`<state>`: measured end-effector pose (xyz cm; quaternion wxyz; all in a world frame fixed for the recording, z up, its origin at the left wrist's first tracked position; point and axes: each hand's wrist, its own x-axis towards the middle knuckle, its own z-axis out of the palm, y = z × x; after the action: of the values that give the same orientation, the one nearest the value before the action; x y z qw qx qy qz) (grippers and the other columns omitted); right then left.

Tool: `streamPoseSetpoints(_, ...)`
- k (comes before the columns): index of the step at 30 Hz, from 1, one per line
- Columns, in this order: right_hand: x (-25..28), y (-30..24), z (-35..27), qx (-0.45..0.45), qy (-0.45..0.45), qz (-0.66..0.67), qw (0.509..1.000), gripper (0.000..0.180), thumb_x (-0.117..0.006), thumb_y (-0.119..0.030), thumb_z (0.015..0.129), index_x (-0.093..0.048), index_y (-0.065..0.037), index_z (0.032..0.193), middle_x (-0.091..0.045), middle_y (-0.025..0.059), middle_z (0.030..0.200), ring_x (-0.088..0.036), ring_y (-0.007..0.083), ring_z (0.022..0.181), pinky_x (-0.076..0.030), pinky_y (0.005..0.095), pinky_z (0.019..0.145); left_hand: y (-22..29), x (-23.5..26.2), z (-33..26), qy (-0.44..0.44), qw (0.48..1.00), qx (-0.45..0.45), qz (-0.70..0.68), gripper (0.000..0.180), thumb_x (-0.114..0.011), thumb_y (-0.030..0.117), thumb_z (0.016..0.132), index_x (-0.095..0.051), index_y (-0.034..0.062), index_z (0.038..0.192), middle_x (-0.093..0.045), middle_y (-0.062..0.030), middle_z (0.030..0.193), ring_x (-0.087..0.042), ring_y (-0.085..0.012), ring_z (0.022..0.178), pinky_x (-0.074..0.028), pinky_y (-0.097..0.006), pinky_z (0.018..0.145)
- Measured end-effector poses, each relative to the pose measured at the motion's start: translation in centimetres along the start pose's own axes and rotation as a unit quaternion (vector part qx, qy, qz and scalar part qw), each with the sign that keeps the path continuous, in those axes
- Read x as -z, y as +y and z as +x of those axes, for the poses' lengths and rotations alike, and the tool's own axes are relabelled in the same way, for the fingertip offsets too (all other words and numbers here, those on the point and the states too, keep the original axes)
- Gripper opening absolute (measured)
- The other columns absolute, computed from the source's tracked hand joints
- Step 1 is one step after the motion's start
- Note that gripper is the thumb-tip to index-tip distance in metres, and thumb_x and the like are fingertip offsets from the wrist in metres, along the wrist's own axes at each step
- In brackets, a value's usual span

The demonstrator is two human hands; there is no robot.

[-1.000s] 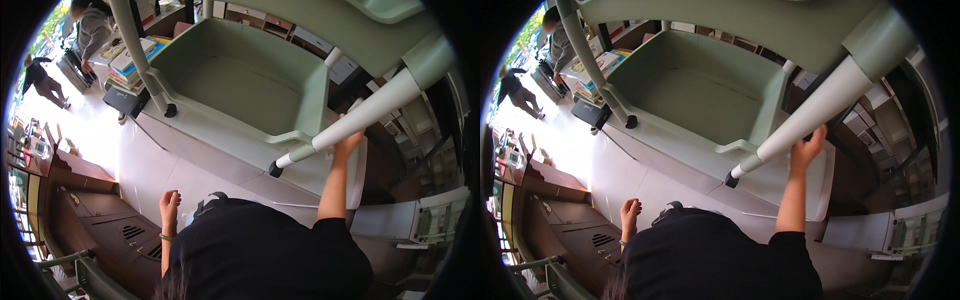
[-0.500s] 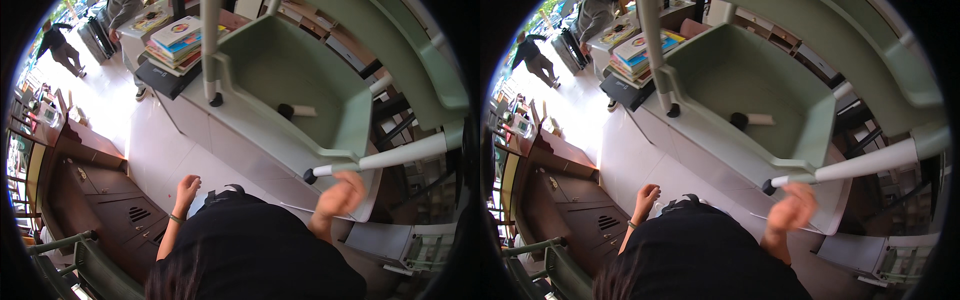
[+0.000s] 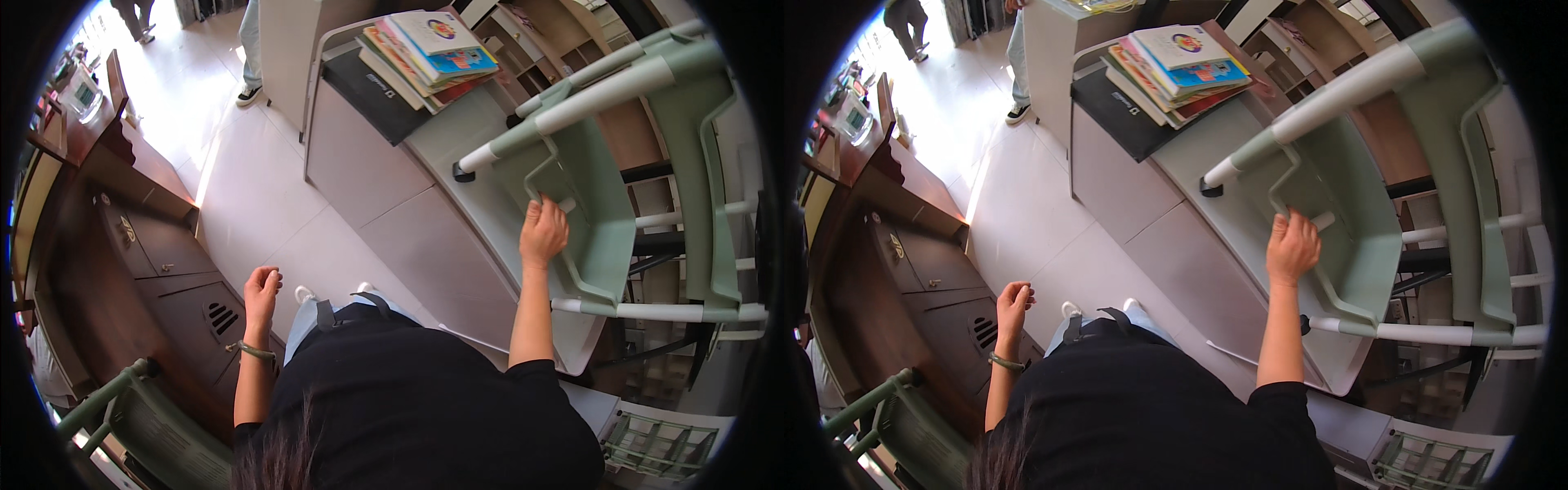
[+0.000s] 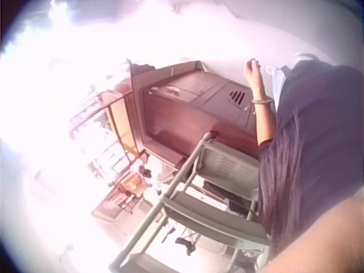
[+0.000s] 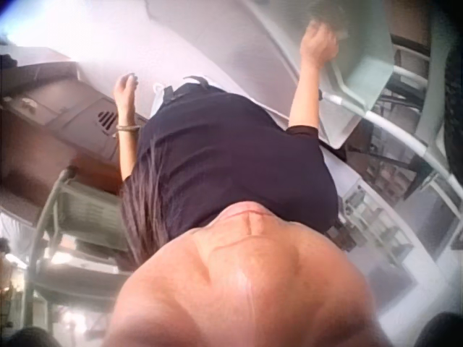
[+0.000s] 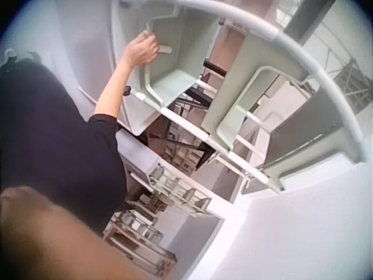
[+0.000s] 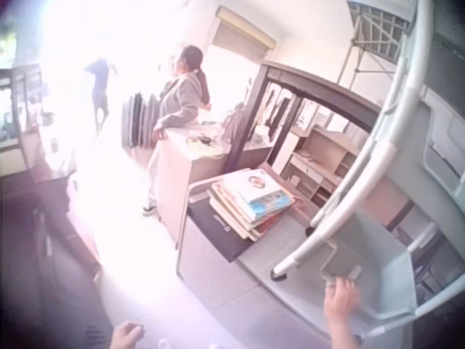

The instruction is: The person assembles a green plastic storage cart by attaching wheels and a metal frame, then uses a rubber mallet to secure components. They also move a white metal rack and carry the cart across the room.

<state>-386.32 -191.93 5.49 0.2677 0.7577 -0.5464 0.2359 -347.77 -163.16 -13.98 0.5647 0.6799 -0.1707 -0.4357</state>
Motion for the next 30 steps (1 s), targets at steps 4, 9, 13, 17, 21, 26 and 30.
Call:
streamPoseSetpoints(4,0.9,0.1,0.6,0.005,0.044,0.012,0.999,0.028,-0.053,-0.031,0.094,-0.064,-0.011,0.109,-0.064,0.0089,0.104,-0.058,0.0283,0.098,-0.043,0.0424,0.086,-0.9,3.7,0.9,0.017,0.999,0.027,0.005,0.018,-0.058,0.015,0.092,-0.063,-0.0004,0.099,-0.064,-0.0048,0.082,-0.059,-0.0106,0.073,-0.049,-0.025,0.067)
streamPoseSetpoints(9,2.6,-9.4,2.1,0.0,0.16,0.399,0.903,0.015,-0.05,-0.003,0.093,-0.057,0.004,0.105,-0.06,0.0131,0.1,-0.057,0.0249,0.095,-0.046,0.036,0.086,0.0,5.1,2.0,0.064,0.998,0.0,0.001,0.017,-0.06,0.015,0.089,-0.065,0.0008,0.098,-0.065,-0.004,0.083,-0.059,-0.0107,0.074,-0.049,-0.026,0.067)
streamPoseSetpoints(13,0.8,-21.8,2.2,0.13,-0.088,0.512,0.844,0.01,-0.054,-0.002,0.09,-0.061,0.001,0.097,-0.061,0.0116,0.093,-0.059,0.0243,0.088,-0.047,0.0337,0.082,2.9,6.1,4.0,0.087,0.994,-0.029,0.066,0.02,-0.06,0.015,0.089,-0.064,-0.0001,0.102,-0.067,-0.0055,0.087,-0.061,-0.0121,0.077,-0.051,-0.028,0.072)
streamPoseSetpoints(17,-1.9,-30.7,4.6,0.174,-0.127,0.578,0.787,0.008,-0.058,-0.001,0.088,-0.063,0.0,0.094,-0.062,0.0112,0.093,-0.059,0.0244,0.087,-0.048,0.0331,0.081,5.8,8.5,5.0,0.138,0.989,-0.057,0.013,0.019,-0.059,0.013,0.089,-0.063,0.0006,0.103,-0.067,-0.0055,0.088,-0.062,-0.0119,0.076,-0.051,-0.027,0.071)
streamPoseSetpoints(21,-6.3,-37.3,9.5,0.156,-0.149,0.613,0.76,0.01,-0.059,-0.003,0.09,-0.064,0.001,0.097,-0.064,0.0086,0.093,-0.059,0.019,0.086,-0.048,0.0297,0.081,7.7,12.5,5.6,0.23,0.972,-0.002,0.04,0.018,-0.057,0.016,0.09,-0.065,0.0028,0.099,-0.066,-0.0042,0.08,-0.061,-0.0116,0.071,-0.05,-0.027,0.067)
streamPoseSetpoints(26,-13.7,-45.7,15.1,0.067,-0.259,0.687,0.676,0.02,-0.059,-0.014,0.095,-0.065,0.003,0.104,-0.065,0.0058,0.093,-0.06,0.0133,0.087,-0.049,0.0231,0.08,9.7,15.5,8.0,0.405,0.913,0.038,0.035,0.017,-0.06,0.019,0.089,-0.066,0.0036,0.093,-0.065,-0.0031,0.076,-0.06,-0.011,0.07,-0.049,-0.028,0.065)
streamPoseSetpoints(30,-18.5,-53.2,20.7,0.038,-0.315,0.725,0.611,0.022,-0.058,-0.014,0.095,-0.063,0.002,0.11,-0.064,0.0054,0.094,-0.058,0.012,0.083,-0.048,0.0247,0.075,12.2,15.4,12.6,0.449,0.893,0.027,0.022,0.018,-0.066,0.02,0.087,-0.062,0.0025,0.09,-0.063,-0.0033,0.074,-0.06,-0.0108,0.068,-0.049,-0.028,0.063)
